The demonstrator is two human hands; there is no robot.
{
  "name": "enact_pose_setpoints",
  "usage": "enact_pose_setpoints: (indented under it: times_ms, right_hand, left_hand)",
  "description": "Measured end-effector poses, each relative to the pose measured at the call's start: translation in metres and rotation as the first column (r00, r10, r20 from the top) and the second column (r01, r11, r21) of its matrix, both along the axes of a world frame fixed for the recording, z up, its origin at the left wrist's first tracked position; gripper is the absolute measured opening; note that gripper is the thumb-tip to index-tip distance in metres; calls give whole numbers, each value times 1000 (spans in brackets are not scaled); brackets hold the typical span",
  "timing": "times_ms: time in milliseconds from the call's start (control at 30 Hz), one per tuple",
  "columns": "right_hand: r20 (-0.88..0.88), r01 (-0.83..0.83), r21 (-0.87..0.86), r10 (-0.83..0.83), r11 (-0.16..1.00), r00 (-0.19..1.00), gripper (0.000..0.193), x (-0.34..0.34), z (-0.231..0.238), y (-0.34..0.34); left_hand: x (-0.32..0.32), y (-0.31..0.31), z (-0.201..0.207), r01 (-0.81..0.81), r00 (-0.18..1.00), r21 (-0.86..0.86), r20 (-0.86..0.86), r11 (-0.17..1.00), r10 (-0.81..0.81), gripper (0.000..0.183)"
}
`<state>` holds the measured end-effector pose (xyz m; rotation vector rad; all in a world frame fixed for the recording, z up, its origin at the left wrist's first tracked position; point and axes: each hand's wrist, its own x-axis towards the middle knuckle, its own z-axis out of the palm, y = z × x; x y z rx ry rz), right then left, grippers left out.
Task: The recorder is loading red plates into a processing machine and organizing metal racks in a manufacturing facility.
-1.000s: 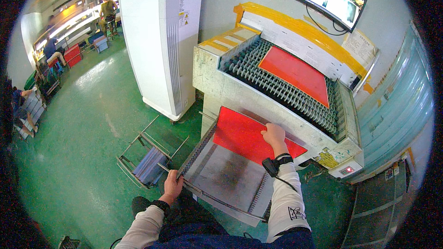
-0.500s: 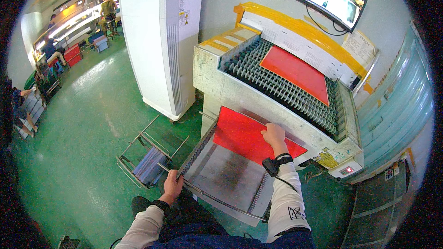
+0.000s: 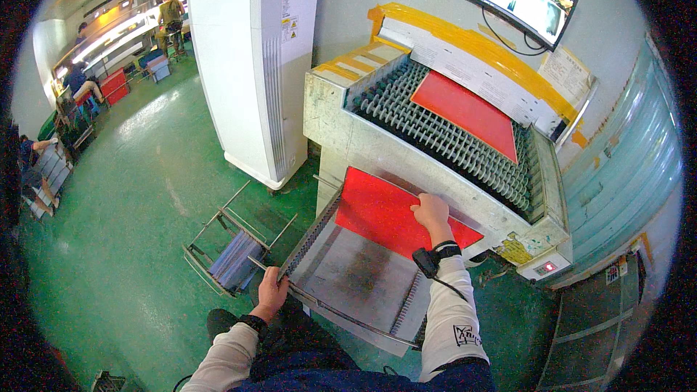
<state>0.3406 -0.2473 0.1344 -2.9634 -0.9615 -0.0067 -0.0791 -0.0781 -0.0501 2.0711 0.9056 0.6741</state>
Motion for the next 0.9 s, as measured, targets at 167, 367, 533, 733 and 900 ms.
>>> enact_pose_setpoints:
  times_ms: [167, 367, 533, 733, 900]
  right_hand:
    - [1, -2, 4, 2, 1000, 1000, 35, 1, -1, 0]
    - [-1, -1, 6, 1, 1000, 1000, 35, 3, -5, 0]
    - [0, 3, 4, -3, 1000, 1000, 35, 2, -3, 0]
    - [-4, -3, 8, 3, 1000, 1000, 35, 0, -1, 0]
    - [-2, -3, 14, 3, 1000, 1000, 35, 1, -2, 0]
  left_hand:
    - [0, -1, 0, -9, 1000, 7, 3, 1000, 9, 24]
    - [0, -1, 4, -11, 1000, 2, -10, 1000, 11, 24]
    - [0, 0, 0, -16, 1000, 9, 0, 1000, 16, 24]
    - [1, 0, -1, -18, 1000, 23, -4, 1000, 19, 24]
    - [0, -1, 1, -18, 1000, 67, 6, 998, 17, 24]
